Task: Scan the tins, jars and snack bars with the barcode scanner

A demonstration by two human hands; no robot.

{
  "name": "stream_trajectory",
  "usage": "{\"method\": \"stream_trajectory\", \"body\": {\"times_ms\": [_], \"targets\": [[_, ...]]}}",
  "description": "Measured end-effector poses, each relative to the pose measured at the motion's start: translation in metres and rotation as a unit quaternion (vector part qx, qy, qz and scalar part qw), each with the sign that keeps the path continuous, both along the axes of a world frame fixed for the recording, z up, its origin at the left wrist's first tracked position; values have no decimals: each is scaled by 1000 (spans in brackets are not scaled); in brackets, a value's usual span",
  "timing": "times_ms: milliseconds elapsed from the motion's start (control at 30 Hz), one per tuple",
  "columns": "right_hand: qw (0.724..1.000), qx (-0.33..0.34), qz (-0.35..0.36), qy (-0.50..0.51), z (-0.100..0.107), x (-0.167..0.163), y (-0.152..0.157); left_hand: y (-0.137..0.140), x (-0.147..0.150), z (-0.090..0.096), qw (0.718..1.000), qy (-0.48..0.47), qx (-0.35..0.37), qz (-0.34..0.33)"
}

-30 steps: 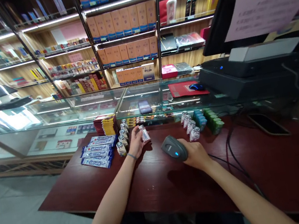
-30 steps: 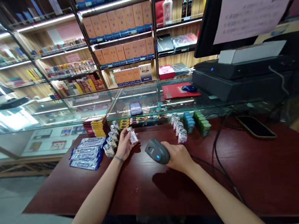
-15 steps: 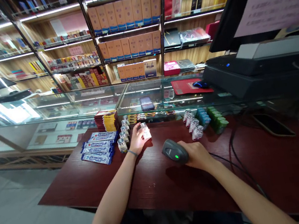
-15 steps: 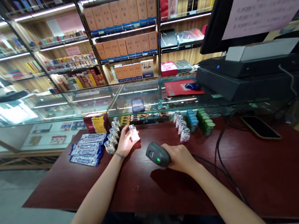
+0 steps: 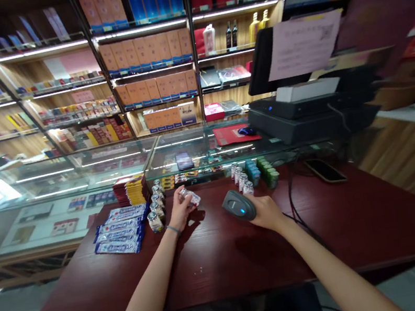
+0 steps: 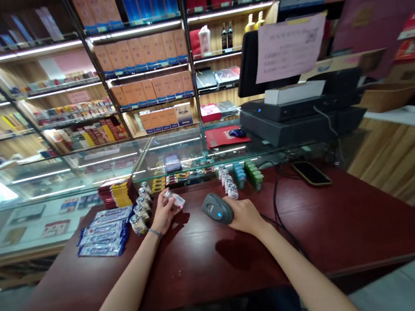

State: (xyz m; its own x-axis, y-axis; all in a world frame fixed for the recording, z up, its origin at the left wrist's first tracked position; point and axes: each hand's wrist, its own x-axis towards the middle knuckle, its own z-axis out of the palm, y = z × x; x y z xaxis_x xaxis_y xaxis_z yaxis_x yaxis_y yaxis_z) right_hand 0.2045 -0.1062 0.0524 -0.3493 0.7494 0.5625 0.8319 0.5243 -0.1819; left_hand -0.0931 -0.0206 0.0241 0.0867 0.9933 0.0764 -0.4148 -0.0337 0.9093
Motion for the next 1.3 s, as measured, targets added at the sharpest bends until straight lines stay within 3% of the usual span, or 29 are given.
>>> {"method": "stream_trajectory", "body": {"times_ms": [167, 267, 367, 467, 700, 1033, 1167, 1300], "targets": [[997, 16, -78, 14, -12, 41, -23, -8, 27, 18, 996, -32, 15, -82], [990, 25, -135, 19, -15, 63, -37, -18, 55, 24, 995, 11, 32, -98], [985, 28, -169, 24, -15, 81, -47, -30, 92, 22, 989, 96, 84, -75], [982, 32, -186, 26, -14, 93, -53, -43, 131, 14, 971, 182, 154, -10], [978, 45, -205, 8, -13, 110, -63, -51, 193, -11, 952, 245, 178, 34], [972, 74, -224, -10, -13, 122, -65, -43, 214, -30, 942, 276, 181, 63], [970, 97, -221, -22, -14, 126, -59, -46, 212, -27, 943, 266, 188, 67], [966, 166, -194, -29, -1, 121, -47, -54, 192, -13, 943, 258, 185, 96]]}}
